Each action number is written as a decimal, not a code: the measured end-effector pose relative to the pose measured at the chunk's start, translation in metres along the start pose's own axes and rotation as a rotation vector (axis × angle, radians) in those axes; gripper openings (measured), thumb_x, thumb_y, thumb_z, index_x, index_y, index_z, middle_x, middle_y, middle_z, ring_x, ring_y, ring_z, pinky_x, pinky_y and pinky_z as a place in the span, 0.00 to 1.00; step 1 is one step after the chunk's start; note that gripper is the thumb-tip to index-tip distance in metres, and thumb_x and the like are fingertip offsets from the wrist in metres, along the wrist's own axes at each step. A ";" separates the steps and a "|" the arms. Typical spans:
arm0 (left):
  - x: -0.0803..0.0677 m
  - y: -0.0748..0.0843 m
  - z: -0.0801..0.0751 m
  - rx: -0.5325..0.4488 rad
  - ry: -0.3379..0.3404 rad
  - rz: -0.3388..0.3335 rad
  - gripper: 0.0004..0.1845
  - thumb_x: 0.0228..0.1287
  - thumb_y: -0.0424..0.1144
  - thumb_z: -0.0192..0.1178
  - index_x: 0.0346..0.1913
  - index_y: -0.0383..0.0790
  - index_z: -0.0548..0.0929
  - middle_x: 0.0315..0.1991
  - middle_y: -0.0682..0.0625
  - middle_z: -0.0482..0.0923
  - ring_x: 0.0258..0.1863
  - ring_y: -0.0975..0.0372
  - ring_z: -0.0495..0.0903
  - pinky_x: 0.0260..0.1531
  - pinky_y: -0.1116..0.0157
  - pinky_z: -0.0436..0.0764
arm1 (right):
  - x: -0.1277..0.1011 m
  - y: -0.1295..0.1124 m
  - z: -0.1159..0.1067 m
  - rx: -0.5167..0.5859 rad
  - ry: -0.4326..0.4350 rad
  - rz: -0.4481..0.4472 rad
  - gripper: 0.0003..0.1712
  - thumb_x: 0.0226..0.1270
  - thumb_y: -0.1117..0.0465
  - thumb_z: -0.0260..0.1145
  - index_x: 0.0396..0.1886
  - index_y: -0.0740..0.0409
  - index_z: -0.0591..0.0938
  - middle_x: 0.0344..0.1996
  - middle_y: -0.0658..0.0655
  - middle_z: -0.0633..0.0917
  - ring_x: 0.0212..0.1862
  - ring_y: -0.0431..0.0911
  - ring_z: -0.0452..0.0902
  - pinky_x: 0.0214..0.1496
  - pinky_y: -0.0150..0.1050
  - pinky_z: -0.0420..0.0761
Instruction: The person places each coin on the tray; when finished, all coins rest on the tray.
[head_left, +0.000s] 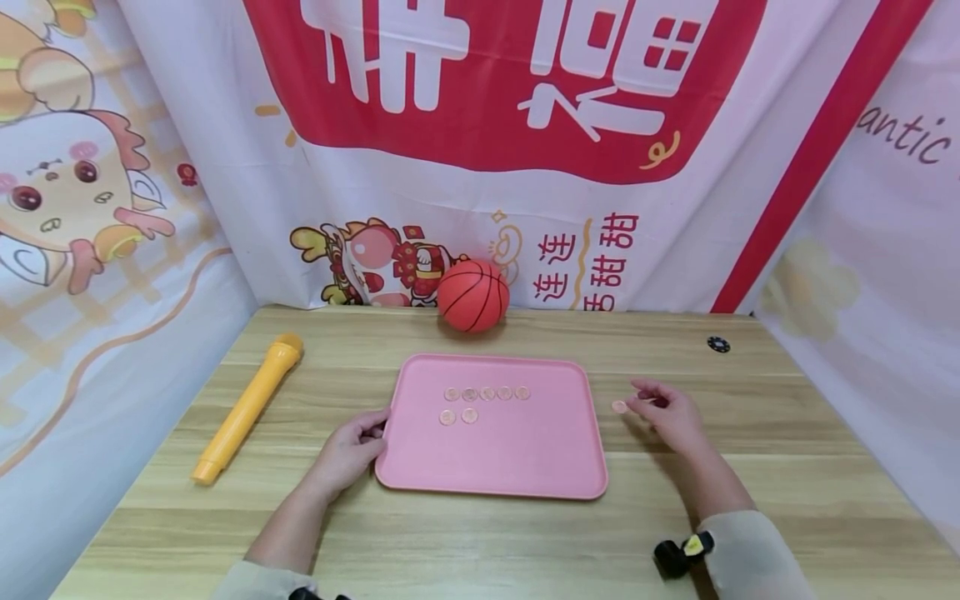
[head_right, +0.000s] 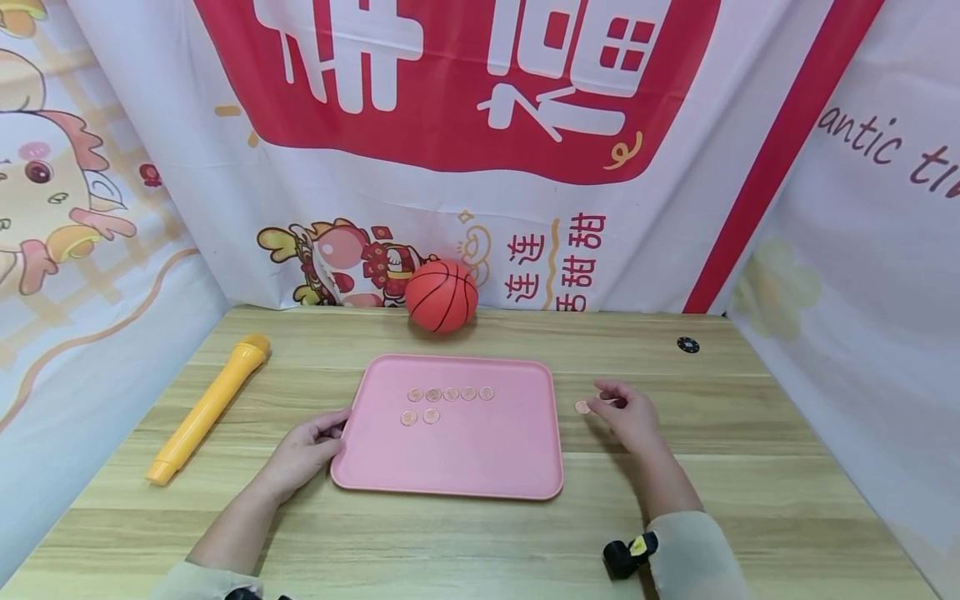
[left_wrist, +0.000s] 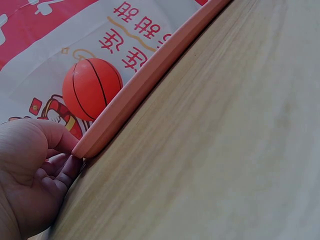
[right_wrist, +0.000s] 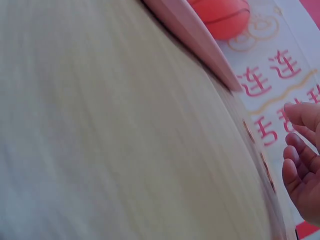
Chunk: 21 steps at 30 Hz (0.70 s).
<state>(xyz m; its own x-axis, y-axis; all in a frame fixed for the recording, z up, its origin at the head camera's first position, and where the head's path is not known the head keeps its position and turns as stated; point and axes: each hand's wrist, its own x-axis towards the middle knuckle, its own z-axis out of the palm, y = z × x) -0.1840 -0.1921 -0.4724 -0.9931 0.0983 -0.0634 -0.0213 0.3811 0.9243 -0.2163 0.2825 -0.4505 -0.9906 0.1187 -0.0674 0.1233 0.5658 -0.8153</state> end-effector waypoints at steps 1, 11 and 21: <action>0.000 0.000 0.000 -0.001 0.001 0.001 0.28 0.59 0.24 0.56 0.65 0.25 0.71 0.47 0.36 0.77 0.42 0.61 0.74 0.38 0.75 0.77 | 0.000 0.002 -0.003 -0.012 0.002 0.016 0.32 0.68 0.50 0.64 0.67 0.61 0.73 0.53 0.64 0.77 0.41 0.41 0.72 0.34 0.32 0.78; 0.001 0.000 0.001 -0.005 0.009 -0.001 0.28 0.58 0.24 0.56 0.65 0.24 0.71 0.45 0.37 0.77 0.40 0.63 0.74 0.38 0.75 0.77 | 0.002 0.024 -0.021 -0.108 0.004 0.057 0.35 0.67 0.46 0.64 0.66 0.64 0.72 0.58 0.69 0.76 0.56 0.56 0.72 0.50 0.37 0.72; 0.000 0.000 0.000 -0.001 0.001 -0.002 0.29 0.58 0.25 0.57 0.65 0.25 0.71 0.46 0.37 0.78 0.41 0.61 0.75 0.38 0.75 0.77 | 0.005 0.029 -0.027 -0.139 -0.042 0.098 0.37 0.66 0.46 0.65 0.65 0.66 0.71 0.60 0.71 0.75 0.60 0.62 0.71 0.63 0.55 0.71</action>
<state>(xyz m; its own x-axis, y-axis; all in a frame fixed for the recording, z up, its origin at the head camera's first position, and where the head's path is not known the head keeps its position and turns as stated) -0.1839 -0.1922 -0.4729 -0.9932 0.0967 -0.0649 -0.0234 0.3803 0.9246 -0.2162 0.3213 -0.4587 -0.9747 0.1460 -0.1691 0.2234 0.6606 -0.7167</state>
